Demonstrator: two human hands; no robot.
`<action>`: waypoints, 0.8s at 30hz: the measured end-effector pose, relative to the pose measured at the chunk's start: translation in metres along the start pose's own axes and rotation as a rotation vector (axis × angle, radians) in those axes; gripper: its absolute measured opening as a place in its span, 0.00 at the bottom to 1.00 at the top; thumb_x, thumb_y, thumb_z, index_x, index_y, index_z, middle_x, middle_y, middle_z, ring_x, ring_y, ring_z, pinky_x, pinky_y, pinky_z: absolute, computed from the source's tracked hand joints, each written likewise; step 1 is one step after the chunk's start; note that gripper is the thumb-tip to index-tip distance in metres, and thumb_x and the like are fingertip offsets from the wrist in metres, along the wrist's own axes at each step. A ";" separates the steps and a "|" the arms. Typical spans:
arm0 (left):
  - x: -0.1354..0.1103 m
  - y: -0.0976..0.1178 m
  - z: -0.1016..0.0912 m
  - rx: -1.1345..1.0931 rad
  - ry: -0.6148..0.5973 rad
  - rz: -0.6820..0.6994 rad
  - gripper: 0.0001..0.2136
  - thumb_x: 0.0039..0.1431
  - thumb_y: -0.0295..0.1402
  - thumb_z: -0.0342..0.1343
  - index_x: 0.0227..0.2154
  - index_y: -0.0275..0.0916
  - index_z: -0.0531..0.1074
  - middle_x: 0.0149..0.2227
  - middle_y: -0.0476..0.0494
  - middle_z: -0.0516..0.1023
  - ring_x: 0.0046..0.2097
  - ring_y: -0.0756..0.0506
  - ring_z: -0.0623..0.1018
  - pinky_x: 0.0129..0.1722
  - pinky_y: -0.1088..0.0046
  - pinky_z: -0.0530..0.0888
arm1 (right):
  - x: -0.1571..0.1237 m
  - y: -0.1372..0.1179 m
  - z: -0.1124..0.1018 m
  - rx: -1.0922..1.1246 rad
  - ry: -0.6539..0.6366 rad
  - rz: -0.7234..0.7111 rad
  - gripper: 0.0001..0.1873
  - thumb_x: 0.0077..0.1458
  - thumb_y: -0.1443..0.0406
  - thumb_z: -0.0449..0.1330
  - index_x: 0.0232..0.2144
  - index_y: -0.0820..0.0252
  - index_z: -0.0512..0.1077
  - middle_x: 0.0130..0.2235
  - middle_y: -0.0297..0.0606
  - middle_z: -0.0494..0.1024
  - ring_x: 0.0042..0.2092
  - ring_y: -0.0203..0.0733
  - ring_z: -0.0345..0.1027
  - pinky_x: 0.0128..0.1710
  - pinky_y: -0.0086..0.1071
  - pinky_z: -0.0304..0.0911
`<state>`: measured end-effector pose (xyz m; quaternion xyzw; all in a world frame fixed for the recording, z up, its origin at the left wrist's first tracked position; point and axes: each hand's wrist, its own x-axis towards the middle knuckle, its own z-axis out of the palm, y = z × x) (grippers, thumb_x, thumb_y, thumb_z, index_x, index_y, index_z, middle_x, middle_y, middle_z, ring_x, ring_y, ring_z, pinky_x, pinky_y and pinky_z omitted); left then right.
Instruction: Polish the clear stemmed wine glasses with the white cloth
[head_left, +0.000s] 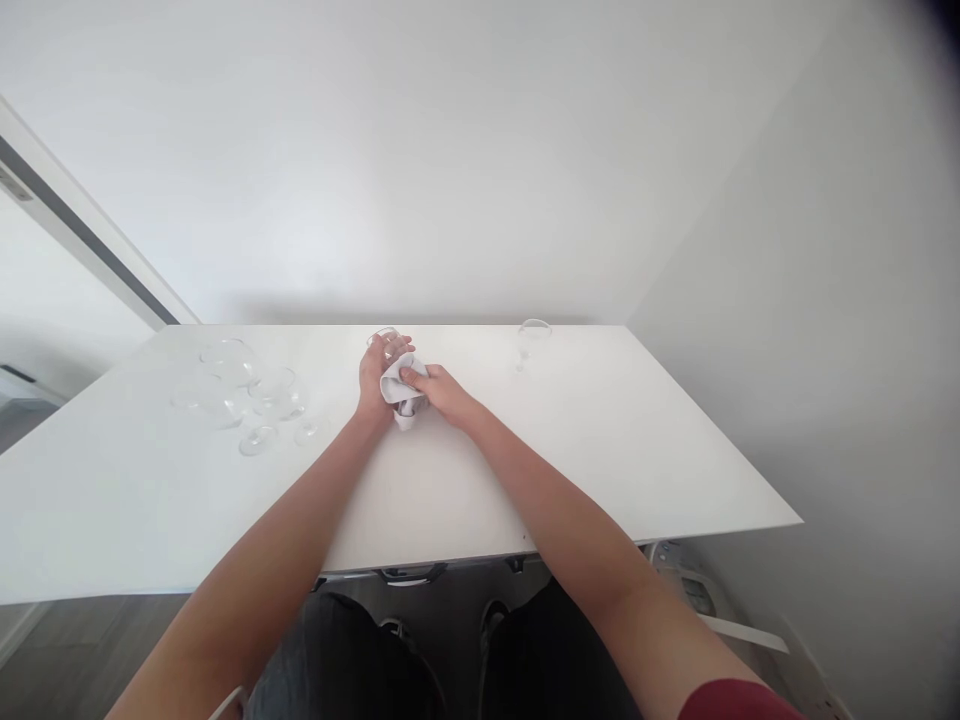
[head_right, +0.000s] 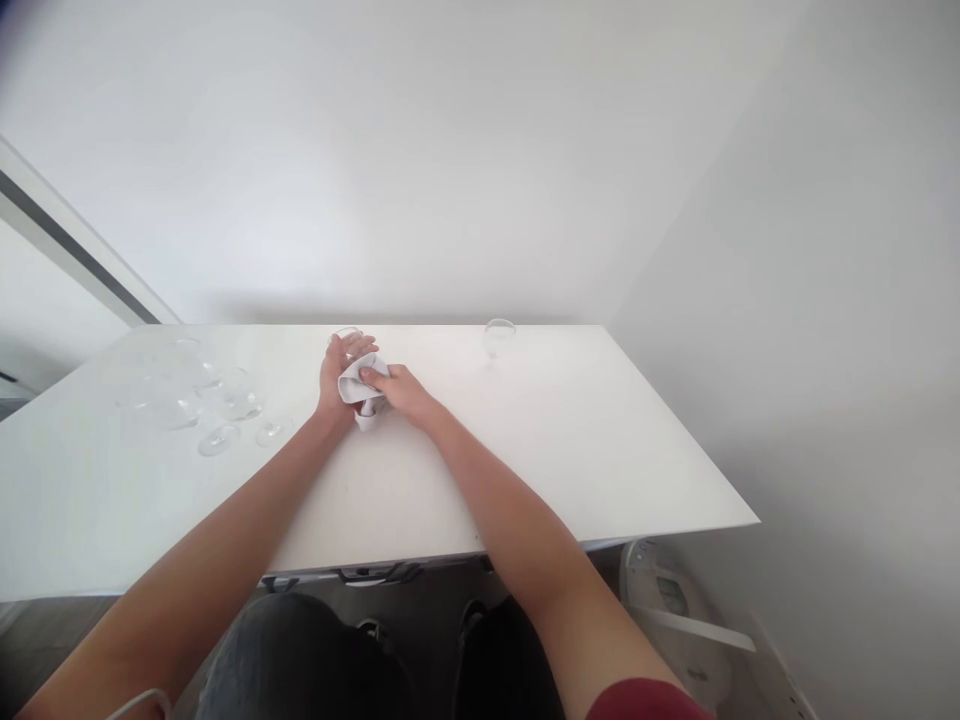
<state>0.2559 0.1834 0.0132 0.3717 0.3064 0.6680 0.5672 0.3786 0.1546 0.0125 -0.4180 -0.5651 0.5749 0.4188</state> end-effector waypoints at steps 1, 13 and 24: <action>0.001 -0.001 0.000 0.016 0.023 0.026 0.21 0.60 0.55 0.60 0.41 0.40 0.76 0.47 0.38 0.81 0.46 0.43 0.80 0.41 0.69 0.77 | 0.001 0.001 0.003 -0.155 0.121 -0.041 0.18 0.60 0.50 0.63 0.30 0.57 0.69 0.29 0.37 0.73 0.33 0.41 0.67 0.37 0.33 0.61; 0.000 -0.001 0.000 0.044 0.044 0.039 0.23 0.60 0.57 0.58 0.42 0.41 0.75 0.49 0.38 0.80 0.49 0.41 0.80 0.45 0.67 0.76 | 0.002 0.001 0.003 -0.035 0.109 -0.005 0.16 0.58 0.52 0.65 0.30 0.57 0.69 0.30 0.36 0.74 0.35 0.42 0.69 0.36 0.33 0.63; 0.001 -0.003 0.000 0.016 -0.012 0.026 0.23 0.60 0.57 0.57 0.41 0.41 0.75 0.47 0.38 0.79 0.46 0.42 0.80 0.41 0.67 0.76 | 0.001 -0.003 -0.008 0.149 -0.120 0.067 0.21 0.55 0.48 0.66 0.32 0.59 0.71 0.30 0.36 0.75 0.31 0.40 0.71 0.36 0.34 0.67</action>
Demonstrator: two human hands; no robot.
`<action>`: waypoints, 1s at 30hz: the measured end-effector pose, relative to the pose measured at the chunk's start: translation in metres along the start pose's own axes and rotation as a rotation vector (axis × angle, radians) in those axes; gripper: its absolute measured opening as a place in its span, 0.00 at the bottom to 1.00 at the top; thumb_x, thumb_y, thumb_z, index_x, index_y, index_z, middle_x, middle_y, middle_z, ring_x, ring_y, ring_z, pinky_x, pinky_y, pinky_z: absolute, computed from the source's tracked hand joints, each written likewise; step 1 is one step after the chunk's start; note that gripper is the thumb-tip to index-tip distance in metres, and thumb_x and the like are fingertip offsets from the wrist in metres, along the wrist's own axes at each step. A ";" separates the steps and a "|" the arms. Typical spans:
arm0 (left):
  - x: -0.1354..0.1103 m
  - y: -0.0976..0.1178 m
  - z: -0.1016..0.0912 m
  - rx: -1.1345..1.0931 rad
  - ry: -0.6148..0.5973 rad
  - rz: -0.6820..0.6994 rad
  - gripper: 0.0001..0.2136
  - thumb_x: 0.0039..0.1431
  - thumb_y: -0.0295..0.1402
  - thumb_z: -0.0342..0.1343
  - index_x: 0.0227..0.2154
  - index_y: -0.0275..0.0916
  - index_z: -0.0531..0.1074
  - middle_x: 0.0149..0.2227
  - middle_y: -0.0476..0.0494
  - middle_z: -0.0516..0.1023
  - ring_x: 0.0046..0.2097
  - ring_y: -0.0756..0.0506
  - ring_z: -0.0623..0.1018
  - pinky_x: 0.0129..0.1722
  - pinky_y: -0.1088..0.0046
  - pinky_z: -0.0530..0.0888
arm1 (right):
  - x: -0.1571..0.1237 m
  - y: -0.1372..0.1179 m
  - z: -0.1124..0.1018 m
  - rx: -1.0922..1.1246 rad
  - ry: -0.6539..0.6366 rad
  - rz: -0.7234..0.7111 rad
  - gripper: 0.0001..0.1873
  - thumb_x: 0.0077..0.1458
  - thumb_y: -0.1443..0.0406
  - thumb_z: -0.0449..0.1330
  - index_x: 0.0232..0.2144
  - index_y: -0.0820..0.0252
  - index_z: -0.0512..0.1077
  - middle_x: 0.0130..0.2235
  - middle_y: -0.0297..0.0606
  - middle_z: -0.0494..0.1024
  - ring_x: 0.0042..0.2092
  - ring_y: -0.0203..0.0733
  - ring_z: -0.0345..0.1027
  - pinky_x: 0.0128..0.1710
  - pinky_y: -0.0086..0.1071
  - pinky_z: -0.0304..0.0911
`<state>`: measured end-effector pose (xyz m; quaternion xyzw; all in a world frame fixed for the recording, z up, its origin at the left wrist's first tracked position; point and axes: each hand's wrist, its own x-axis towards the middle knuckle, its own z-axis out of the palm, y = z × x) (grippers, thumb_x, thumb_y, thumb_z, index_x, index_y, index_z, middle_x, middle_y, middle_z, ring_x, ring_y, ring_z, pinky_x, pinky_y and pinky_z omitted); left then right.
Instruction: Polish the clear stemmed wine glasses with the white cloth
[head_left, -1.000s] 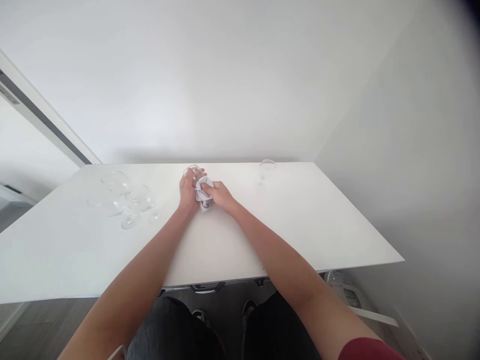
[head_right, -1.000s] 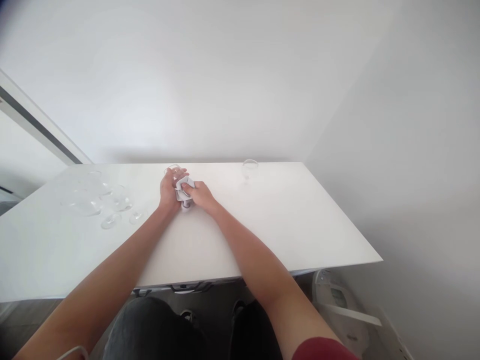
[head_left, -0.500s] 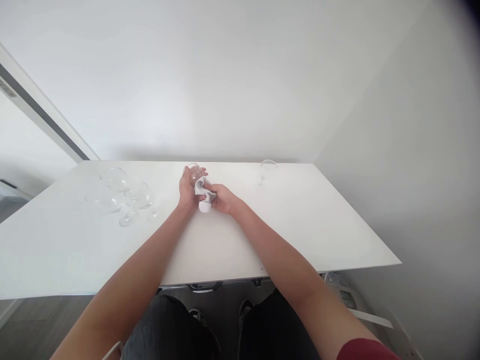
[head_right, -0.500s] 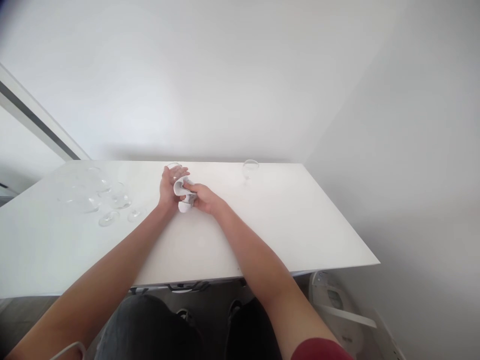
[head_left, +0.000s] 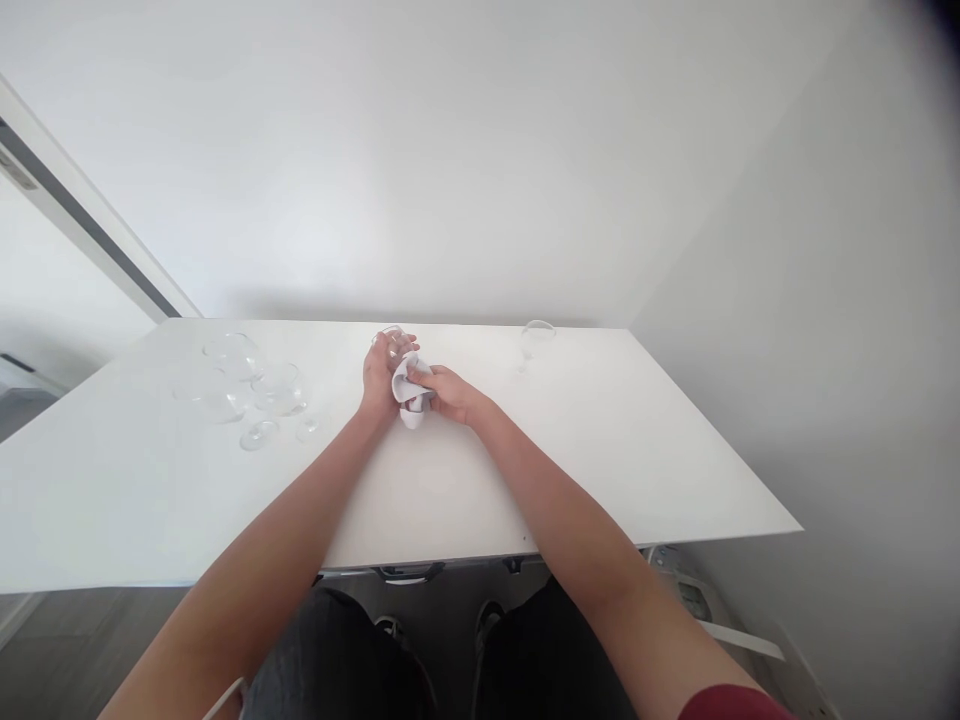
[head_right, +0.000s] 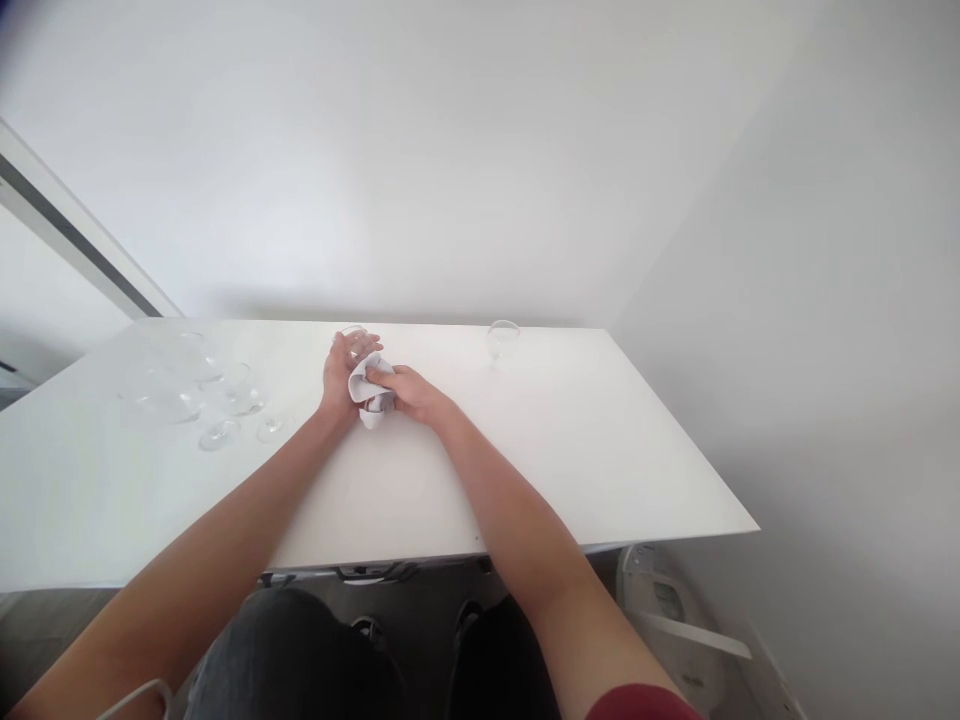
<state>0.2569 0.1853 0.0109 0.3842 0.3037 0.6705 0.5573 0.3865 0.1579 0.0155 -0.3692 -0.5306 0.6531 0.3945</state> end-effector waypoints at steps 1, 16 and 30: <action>0.000 -0.001 0.000 0.010 0.000 0.012 0.23 0.60 0.57 0.58 0.41 0.41 0.75 0.48 0.38 0.79 0.47 0.42 0.80 0.42 0.67 0.76 | 0.001 0.002 0.000 -0.133 0.085 -0.050 0.20 0.56 0.49 0.66 0.31 0.59 0.71 0.29 0.36 0.75 0.30 0.39 0.70 0.34 0.32 0.66; 0.002 0.007 -0.004 -0.146 -0.136 0.154 0.21 0.52 0.48 0.70 0.46 0.53 0.70 0.69 0.45 0.63 0.67 0.40 0.69 0.60 0.60 0.70 | 0.007 -0.004 -0.011 0.486 0.424 -0.099 0.18 0.62 0.47 0.54 0.41 0.54 0.68 0.33 0.36 0.76 0.30 0.40 0.70 0.29 0.32 0.65; -0.002 0.011 -0.003 -0.155 -0.334 0.130 0.29 0.44 0.35 0.76 0.49 0.56 0.70 0.68 0.45 0.63 0.69 0.37 0.65 0.66 0.56 0.64 | 0.001 -0.003 0.001 0.339 0.557 -0.489 0.18 0.60 0.49 0.59 0.47 0.49 0.67 0.46 0.34 0.72 0.39 0.34 0.69 0.33 0.25 0.67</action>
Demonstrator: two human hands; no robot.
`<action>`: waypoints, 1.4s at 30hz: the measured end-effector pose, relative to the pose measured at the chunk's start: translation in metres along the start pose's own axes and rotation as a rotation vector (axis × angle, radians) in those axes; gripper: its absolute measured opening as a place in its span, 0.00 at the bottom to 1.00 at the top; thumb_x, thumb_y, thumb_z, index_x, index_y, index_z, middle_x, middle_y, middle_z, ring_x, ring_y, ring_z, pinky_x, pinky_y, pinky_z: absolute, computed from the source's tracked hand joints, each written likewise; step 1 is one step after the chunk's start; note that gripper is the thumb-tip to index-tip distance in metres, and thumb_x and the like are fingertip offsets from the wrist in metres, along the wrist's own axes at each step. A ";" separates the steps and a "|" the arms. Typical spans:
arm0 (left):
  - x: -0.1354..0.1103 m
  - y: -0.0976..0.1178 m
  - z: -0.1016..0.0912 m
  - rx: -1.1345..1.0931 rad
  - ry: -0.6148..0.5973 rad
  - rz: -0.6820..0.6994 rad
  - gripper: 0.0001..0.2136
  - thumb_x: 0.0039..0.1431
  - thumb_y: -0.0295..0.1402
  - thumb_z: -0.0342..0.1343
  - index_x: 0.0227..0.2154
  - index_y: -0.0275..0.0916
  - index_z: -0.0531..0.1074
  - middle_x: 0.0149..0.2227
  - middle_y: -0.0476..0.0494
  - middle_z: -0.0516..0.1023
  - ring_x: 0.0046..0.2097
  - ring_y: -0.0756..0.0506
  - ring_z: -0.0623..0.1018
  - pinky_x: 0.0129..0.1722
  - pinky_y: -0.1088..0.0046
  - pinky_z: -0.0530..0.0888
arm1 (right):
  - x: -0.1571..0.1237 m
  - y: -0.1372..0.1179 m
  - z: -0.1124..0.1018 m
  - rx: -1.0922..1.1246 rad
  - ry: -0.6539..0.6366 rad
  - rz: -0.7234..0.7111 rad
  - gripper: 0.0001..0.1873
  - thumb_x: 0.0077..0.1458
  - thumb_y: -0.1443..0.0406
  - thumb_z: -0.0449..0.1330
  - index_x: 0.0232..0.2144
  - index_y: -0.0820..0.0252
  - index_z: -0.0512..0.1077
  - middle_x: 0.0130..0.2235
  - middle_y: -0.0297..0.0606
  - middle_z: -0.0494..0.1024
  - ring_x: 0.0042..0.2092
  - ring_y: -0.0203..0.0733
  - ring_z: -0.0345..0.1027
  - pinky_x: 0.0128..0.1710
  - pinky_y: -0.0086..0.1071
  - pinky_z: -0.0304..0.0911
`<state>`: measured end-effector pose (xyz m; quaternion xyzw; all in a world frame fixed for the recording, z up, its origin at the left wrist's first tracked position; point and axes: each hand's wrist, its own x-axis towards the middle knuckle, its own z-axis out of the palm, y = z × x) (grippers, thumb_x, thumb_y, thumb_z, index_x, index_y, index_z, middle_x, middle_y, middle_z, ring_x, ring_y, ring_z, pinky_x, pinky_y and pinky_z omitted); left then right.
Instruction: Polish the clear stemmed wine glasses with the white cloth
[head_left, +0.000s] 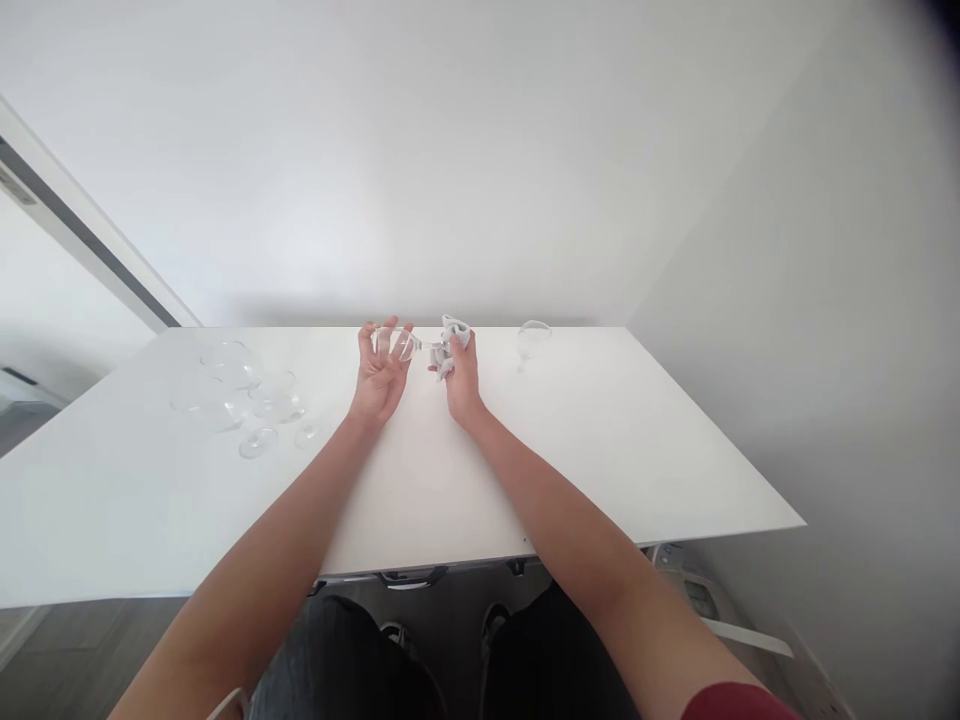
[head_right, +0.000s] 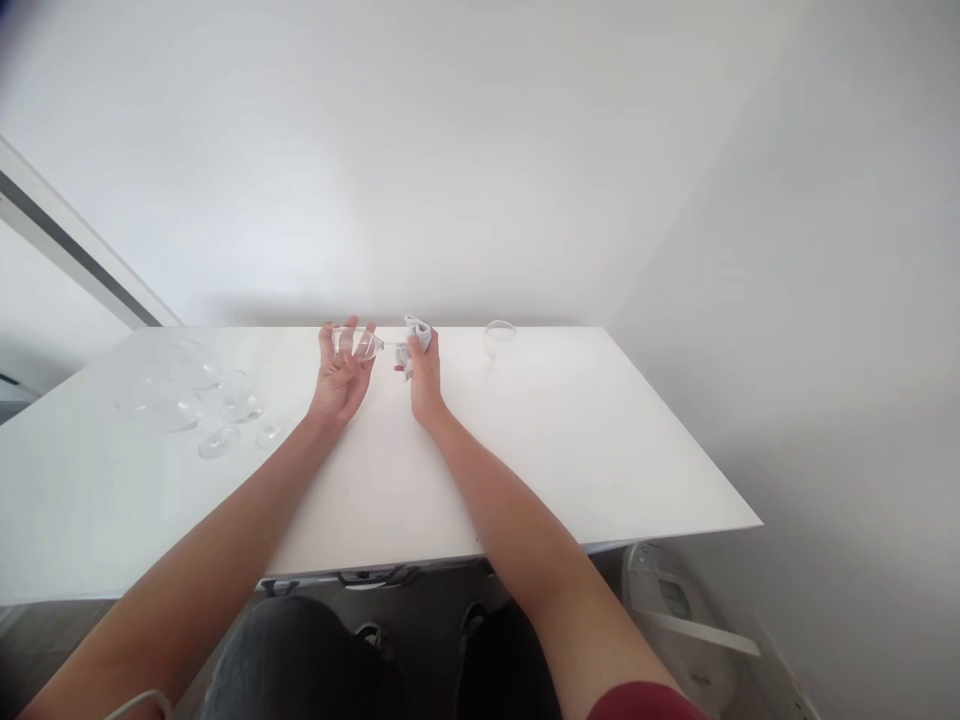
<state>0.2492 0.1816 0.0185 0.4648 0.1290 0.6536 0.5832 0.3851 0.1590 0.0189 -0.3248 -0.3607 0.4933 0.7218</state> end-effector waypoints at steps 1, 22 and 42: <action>0.000 0.000 0.000 0.014 -0.006 -0.002 0.29 0.44 0.35 0.76 0.49 0.55 0.70 0.68 0.44 0.64 0.69 0.37 0.65 0.66 0.56 0.64 | 0.002 0.000 -0.001 0.043 -0.006 0.049 0.19 0.62 0.47 0.56 0.48 0.49 0.67 0.48 0.35 0.73 0.40 0.35 0.70 0.34 0.26 0.67; 0.000 0.004 0.003 -0.008 0.060 -0.029 0.23 0.50 0.49 0.72 0.46 0.50 0.73 0.67 0.41 0.67 0.67 0.35 0.70 0.63 0.57 0.69 | -0.003 -0.006 -0.001 -0.393 -0.119 -0.150 0.14 0.61 0.51 0.59 0.43 0.50 0.70 0.53 0.38 0.72 0.49 0.40 0.69 0.44 0.31 0.68; -0.004 -0.007 0.007 0.068 0.062 -0.168 0.16 0.60 0.47 0.64 0.43 0.41 0.80 0.54 0.35 0.79 0.59 0.36 0.77 0.55 0.57 0.76 | -0.007 -0.004 0.004 -0.683 -0.359 -0.263 0.32 0.72 0.54 0.42 0.74 0.47 0.44 0.76 0.35 0.47 0.76 0.43 0.40 0.74 0.48 0.42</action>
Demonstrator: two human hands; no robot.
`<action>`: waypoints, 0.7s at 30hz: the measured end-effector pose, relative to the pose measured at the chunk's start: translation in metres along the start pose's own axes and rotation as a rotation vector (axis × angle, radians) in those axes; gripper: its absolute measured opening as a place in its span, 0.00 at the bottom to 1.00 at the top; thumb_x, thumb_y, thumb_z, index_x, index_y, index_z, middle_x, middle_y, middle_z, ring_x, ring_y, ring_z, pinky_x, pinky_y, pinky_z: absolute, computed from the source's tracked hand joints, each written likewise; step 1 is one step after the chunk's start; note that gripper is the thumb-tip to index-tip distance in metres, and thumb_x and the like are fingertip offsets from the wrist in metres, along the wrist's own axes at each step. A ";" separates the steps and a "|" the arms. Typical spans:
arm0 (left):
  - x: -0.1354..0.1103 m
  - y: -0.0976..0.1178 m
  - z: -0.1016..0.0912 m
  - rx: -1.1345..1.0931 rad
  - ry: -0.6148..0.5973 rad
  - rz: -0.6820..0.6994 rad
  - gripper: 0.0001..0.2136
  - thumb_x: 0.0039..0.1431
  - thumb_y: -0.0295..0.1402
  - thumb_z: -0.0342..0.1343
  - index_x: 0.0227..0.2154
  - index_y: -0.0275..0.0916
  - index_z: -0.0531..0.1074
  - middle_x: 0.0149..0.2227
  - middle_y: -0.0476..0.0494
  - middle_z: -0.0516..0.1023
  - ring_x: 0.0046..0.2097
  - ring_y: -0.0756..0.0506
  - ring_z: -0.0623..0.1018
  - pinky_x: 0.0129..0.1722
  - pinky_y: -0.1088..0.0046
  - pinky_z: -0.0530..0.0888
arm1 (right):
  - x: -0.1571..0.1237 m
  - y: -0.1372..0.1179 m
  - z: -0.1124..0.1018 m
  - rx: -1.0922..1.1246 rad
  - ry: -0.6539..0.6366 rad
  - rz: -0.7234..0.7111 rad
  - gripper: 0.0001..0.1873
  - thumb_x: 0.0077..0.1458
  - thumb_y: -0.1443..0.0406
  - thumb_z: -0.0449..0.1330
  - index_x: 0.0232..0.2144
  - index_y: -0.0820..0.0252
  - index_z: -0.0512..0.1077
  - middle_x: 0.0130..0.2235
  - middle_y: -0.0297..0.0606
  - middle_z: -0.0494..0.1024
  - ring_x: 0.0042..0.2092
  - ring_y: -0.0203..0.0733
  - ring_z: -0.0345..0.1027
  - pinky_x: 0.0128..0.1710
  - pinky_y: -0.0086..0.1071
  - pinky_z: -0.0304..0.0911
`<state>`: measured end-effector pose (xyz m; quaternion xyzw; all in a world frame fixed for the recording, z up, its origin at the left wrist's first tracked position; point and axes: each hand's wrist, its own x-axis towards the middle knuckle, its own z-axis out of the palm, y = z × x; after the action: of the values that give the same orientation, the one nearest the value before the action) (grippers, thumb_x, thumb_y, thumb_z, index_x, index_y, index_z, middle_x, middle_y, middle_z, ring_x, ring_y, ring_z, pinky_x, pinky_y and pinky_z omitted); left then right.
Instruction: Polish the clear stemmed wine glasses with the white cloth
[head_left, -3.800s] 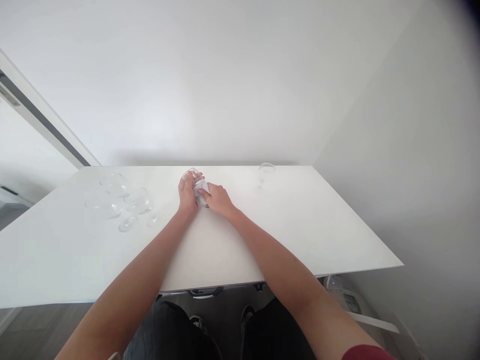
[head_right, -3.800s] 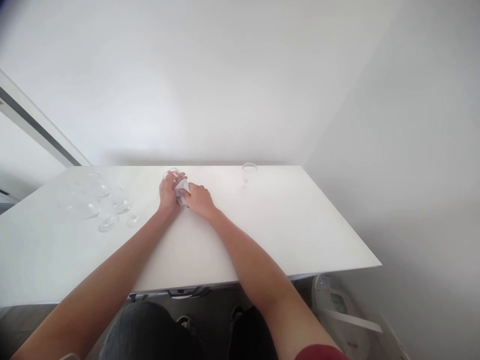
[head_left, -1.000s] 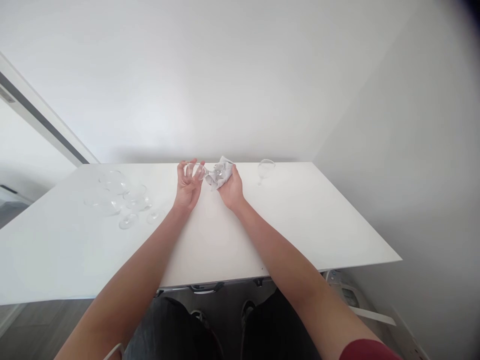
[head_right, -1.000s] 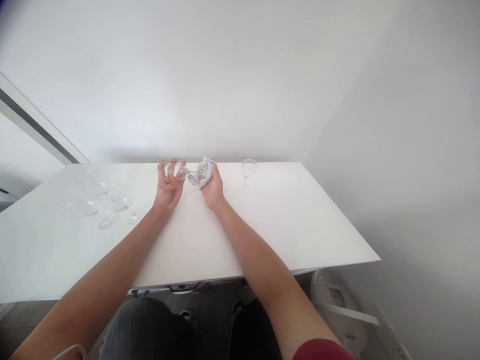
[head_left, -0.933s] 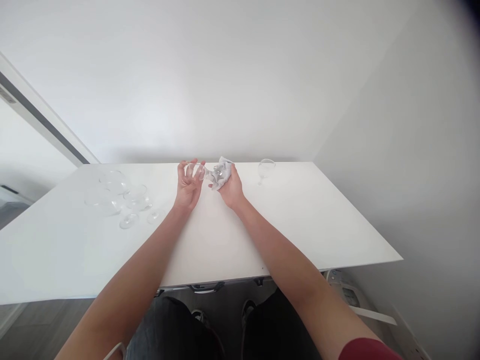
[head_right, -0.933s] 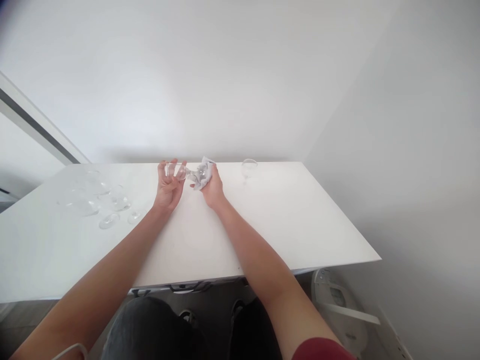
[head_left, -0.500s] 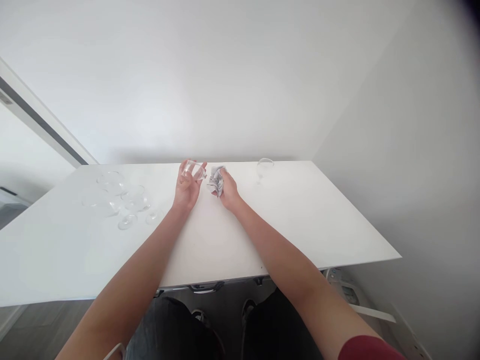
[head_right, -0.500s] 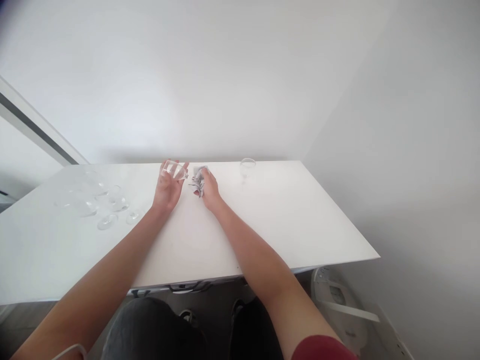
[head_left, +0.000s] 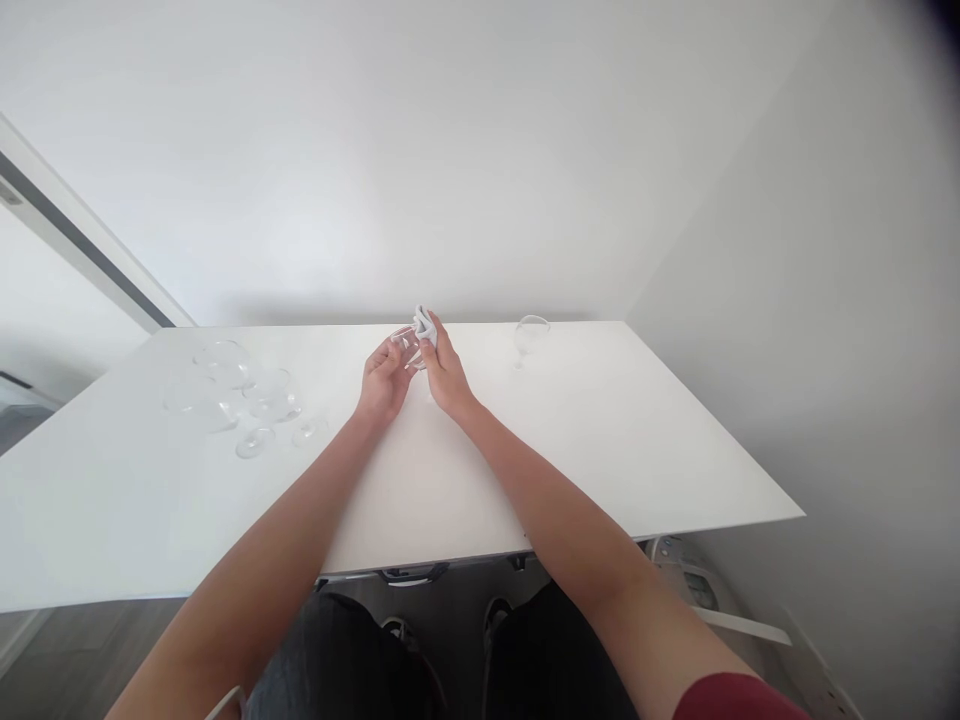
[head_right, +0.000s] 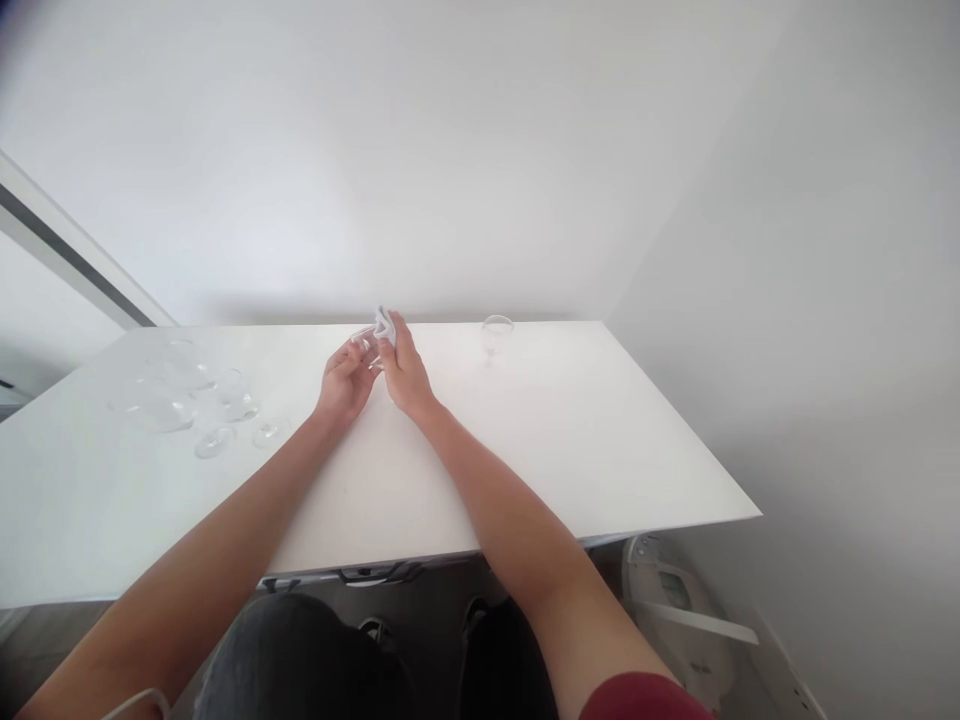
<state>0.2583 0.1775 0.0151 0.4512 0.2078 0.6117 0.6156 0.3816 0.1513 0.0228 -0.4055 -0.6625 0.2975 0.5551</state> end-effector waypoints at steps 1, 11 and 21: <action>0.002 -0.001 -0.001 -0.013 0.024 0.013 0.17 0.60 0.48 0.64 0.44 0.41 0.79 0.54 0.34 0.79 0.59 0.35 0.77 0.56 0.56 0.75 | -0.001 0.001 0.001 -0.030 -0.032 -0.011 0.32 0.72 0.54 0.43 0.74 0.47 0.43 0.76 0.34 0.47 0.76 0.43 0.40 0.74 0.49 0.41; 0.002 -0.006 -0.001 -0.071 -0.042 -0.047 0.21 0.65 0.52 0.56 0.51 0.43 0.76 0.58 0.37 0.76 0.63 0.37 0.73 0.61 0.57 0.72 | -0.003 0.005 0.005 -0.212 -0.032 -0.056 0.34 0.72 0.54 0.43 0.75 0.50 0.41 0.77 0.32 0.39 0.77 0.44 0.33 0.74 0.46 0.44; 0.002 0.000 -0.002 -0.044 -0.133 -0.041 0.18 0.65 0.51 0.58 0.46 0.42 0.78 0.54 0.37 0.79 0.59 0.37 0.76 0.55 0.58 0.76 | 0.003 0.007 -0.006 -0.072 -0.027 -0.013 0.31 0.72 0.53 0.46 0.73 0.42 0.49 0.68 0.32 0.67 0.67 0.47 0.63 0.67 0.48 0.60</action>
<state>0.2565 0.1797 0.0144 0.4729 0.1620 0.5721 0.6503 0.3884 0.1566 0.0193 -0.4169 -0.6829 0.2752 0.5331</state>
